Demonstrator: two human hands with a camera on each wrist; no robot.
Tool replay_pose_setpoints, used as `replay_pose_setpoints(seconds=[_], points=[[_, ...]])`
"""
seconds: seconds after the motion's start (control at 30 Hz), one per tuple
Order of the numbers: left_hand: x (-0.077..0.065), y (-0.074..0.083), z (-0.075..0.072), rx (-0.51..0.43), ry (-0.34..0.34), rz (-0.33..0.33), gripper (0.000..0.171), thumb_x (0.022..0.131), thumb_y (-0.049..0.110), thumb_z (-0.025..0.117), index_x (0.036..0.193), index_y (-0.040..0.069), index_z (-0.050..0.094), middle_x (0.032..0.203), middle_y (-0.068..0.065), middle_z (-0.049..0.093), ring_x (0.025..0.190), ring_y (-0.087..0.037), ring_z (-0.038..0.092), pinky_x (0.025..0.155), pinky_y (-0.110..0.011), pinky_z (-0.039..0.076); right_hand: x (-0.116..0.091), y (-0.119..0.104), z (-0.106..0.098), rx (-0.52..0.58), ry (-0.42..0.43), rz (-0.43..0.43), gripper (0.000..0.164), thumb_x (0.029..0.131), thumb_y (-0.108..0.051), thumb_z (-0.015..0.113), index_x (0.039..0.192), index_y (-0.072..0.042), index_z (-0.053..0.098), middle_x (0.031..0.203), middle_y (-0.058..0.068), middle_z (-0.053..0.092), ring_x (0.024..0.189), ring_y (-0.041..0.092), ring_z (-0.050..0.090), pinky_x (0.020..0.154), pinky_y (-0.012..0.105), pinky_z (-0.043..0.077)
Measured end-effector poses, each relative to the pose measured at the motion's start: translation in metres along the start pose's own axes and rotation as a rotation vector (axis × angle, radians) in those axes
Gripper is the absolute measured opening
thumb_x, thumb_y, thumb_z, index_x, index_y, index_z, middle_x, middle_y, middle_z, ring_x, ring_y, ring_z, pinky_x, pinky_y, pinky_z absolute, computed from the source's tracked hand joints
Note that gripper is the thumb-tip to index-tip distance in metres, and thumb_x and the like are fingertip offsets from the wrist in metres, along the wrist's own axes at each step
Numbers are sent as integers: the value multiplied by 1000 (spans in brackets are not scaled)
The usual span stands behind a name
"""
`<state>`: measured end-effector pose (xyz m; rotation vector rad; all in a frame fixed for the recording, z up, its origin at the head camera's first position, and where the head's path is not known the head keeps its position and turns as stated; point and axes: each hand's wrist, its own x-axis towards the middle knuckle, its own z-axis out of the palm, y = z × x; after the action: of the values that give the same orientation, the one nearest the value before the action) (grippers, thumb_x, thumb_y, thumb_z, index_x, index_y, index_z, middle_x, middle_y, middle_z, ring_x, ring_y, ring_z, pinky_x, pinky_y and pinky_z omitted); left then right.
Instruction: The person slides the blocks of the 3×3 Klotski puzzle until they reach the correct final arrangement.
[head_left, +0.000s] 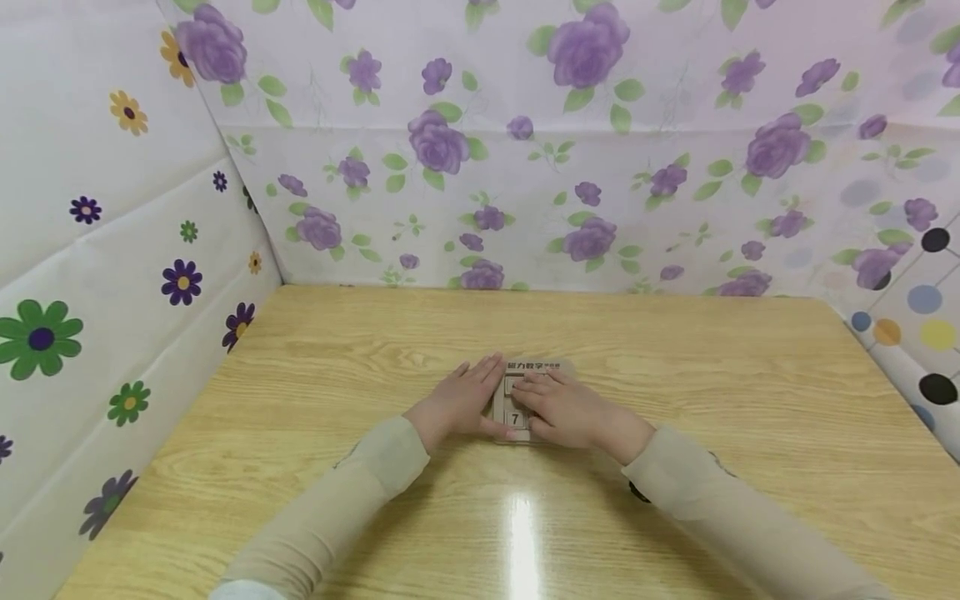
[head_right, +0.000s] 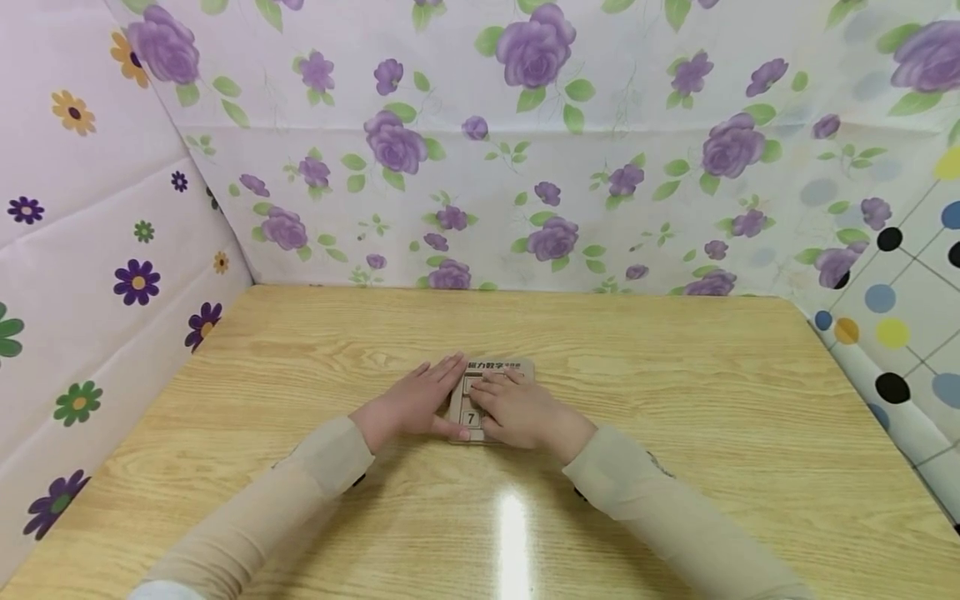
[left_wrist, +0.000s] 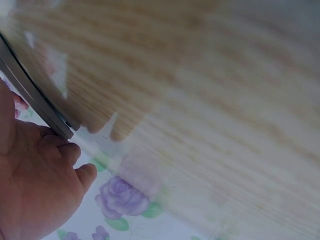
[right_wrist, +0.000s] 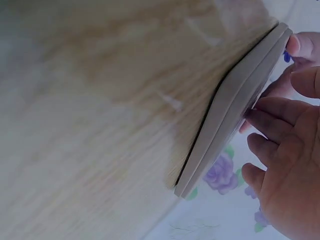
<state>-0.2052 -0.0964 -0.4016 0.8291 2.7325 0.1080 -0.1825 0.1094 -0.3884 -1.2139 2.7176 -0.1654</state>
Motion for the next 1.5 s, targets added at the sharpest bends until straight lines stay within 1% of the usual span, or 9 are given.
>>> replay_pose_setpoints(seconds=[0.17, 0.43, 0.5, 0.63, 0.77, 0.9, 1.13, 1.37, 1.5], points=[[-1, 0, -3, 9, 9, 5, 115, 75, 71, 59, 153, 5, 7, 160, -10, 5, 148, -23, 7, 121, -43, 11, -5, -6, 2, -12, 15, -15, 50, 97, -25, 45, 141, -1, 43, 148, 14, 40, 141, 31, 31, 118, 51, 19], [-1, -2, 2, 15, 8, -2, 115, 75, 72, 58, 153, 5, 7, 160, -10, 3, 148, -24, 7, 121, -42, 11, -10, -12, 6, -8, 19, -51, 49, 97, -23, 44, 141, -1, 44, 147, 14, 43, 140, 31, 33, 117, 51, 20], [-2, -2, 3, 10, 4, -5, 115, 75, 72, 58, 153, 5, 6, 160, -10, 2, 148, -23, 7, 121, -41, 10, -11, -10, 8, 11, 15, -44, 49, 97, -22, 44, 141, 0, 43, 148, 14, 42, 140, 32, 31, 117, 51, 20], [-2, -2, 4, -8, 8, -5, 115, 75, 72, 58, 153, 5, 6, 160, -9, 3, 148, -22, 7, 121, -41, 9, -11, -3, 8, 41, 26, 2, 51, 96, -22, 45, 142, 1, 41, 149, 16, 39, 141, 34, 28, 118, 52, 18], [-2, -1, 4, -18, 9, -9, 115, 75, 71, 60, 153, 5, 7, 160, -9, 4, 148, -22, 7, 121, -41, 10, -10, 3, 7, 16, 36, 50, 53, 96, -24, 45, 143, 1, 40, 149, 16, 38, 142, 35, 27, 118, 52, 17], [-3, 0, 2, -25, 13, -7, 114, 75, 69, 61, 153, 5, 9, 160, -10, 6, 148, -23, 8, 121, -42, 11, -9, 5, 7, 5, 32, 67, 53, 96, -25, 45, 143, 1, 40, 149, 16, 39, 142, 34, 28, 118, 51, 18], [-2, 1, 0, -23, 16, -1, 113, 76, 69, 61, 153, 5, 9, 161, -9, 6, 148, -23, 8, 121, -42, 11, -3, 5, 6, 14, 53, 37, 52, 96, -25, 46, 143, -2, 41, 149, 12, 40, 141, 31, 31, 118, 51, 19], [-1, 2, 0, -24, 3, -2, 113, 76, 69, 60, 153, 5, 7, 161, -9, 4, 148, -23, 6, 121, -42, 9, 3, 2, 5, 11, 24, 10, 52, 97, -23, 44, 144, -2, 39, 150, 12, 38, 142, 29, 29, 118, 50, 20], [0, 2, -1, -6, -2, -2, 112, 77, 68, 60, 153, 5, 7, 161, -10, 3, 148, -24, 6, 121, -43, 10, 4, 2, 4, 23, 23, 6, 52, 97, -22, 43, 145, -2, 38, 151, 12, 37, 143, 29, 28, 118, 50, 19]])
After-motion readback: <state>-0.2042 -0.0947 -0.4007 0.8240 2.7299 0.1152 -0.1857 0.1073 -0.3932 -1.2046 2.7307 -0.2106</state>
